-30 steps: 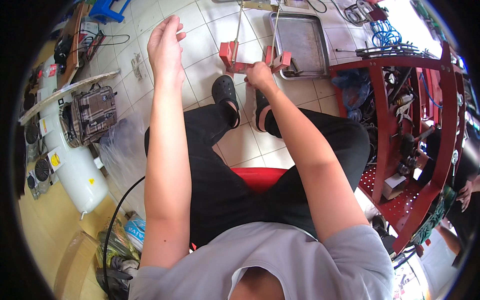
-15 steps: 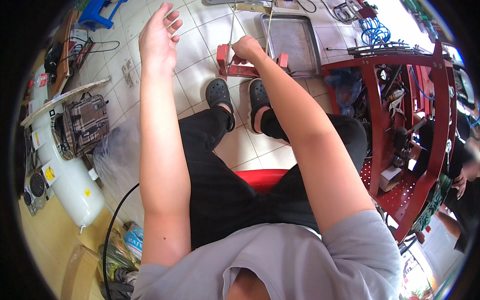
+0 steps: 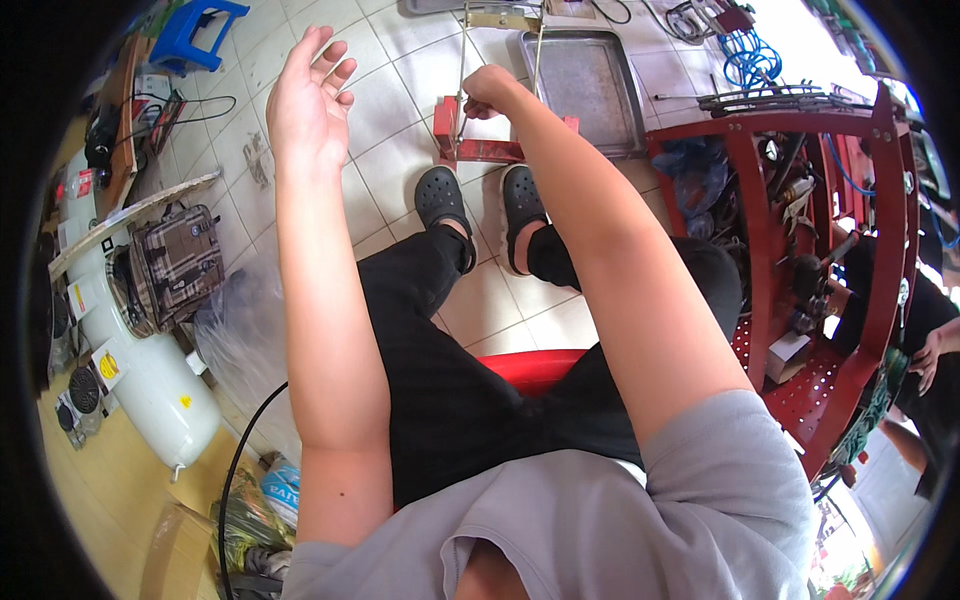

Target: The person sits on a red stool in a workshop and uses a wrench to tighten a bolt on a red metal frame. They manipulate the frame and a metal rod, adjusting the components and securing them together.

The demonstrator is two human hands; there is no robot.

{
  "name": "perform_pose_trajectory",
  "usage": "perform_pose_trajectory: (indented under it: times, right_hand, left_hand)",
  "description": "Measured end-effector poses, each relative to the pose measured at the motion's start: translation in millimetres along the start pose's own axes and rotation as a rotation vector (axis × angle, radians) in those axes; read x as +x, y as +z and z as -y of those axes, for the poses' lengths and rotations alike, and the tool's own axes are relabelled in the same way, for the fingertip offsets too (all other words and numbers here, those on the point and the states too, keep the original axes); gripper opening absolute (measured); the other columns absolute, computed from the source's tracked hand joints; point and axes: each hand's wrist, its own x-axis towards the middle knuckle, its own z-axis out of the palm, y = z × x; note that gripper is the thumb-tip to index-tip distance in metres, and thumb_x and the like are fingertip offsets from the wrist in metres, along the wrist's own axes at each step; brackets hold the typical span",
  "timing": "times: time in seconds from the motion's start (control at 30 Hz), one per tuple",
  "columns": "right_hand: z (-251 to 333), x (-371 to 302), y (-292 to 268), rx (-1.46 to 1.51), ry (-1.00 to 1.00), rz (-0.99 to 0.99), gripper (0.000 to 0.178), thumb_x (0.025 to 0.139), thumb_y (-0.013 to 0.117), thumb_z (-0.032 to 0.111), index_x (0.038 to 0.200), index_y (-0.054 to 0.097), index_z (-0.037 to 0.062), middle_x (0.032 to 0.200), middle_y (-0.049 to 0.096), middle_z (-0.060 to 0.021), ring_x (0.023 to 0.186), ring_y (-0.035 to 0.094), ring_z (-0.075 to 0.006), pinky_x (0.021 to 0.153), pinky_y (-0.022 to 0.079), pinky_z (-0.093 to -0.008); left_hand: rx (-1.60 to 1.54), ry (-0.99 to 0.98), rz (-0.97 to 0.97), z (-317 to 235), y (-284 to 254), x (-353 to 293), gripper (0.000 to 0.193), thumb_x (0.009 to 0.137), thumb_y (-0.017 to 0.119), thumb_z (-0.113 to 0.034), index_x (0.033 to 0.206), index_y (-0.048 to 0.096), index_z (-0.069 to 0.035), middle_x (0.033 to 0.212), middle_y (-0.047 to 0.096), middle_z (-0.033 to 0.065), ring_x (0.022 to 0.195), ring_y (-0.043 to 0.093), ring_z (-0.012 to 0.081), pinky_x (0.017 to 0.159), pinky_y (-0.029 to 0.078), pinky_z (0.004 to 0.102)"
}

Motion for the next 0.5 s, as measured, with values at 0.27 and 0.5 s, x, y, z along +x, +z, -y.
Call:
perform_pose_trajectory:
  times: [0.27, 0.5]
  right_hand:
    - [1, 18, 5, -0.002, 0.077, 0.062, 0.030, 0.083, 0.035, 0.011, 0.076, 0.056, -0.0081, 0.066, 0.062, -0.0176, 0.052, 0.062, -0.0228, 0.043, 0.050, -0.0332]
    - [-49, -22, 23, -0.526, -0.462, -0.298, 0.030, 0.082, 0.046, 0.021, 0.077, 0.059, -0.0065, 0.078, 0.061, -0.0272, 0.074, 0.062, -0.0362, 0.069, 0.050, -0.0405]
  left_hand:
    - [-0.024, -0.014, 0.013, -2, 0, -3, 0.037, 0.083, 0.058, -0.031, 0.108, 0.053, -0.005, 0.093, 0.054, 0.0036, 0.082, 0.050, 0.0118, 0.065, 0.033, 0.0242]
    - [-0.057, -0.025, 0.050, -3, 8, -5, 0.037, 0.083, 0.058, -0.032, 0.108, 0.053, -0.005, 0.092, 0.054, 0.0029, 0.082, 0.049, 0.0117, 0.065, 0.032, 0.0238]
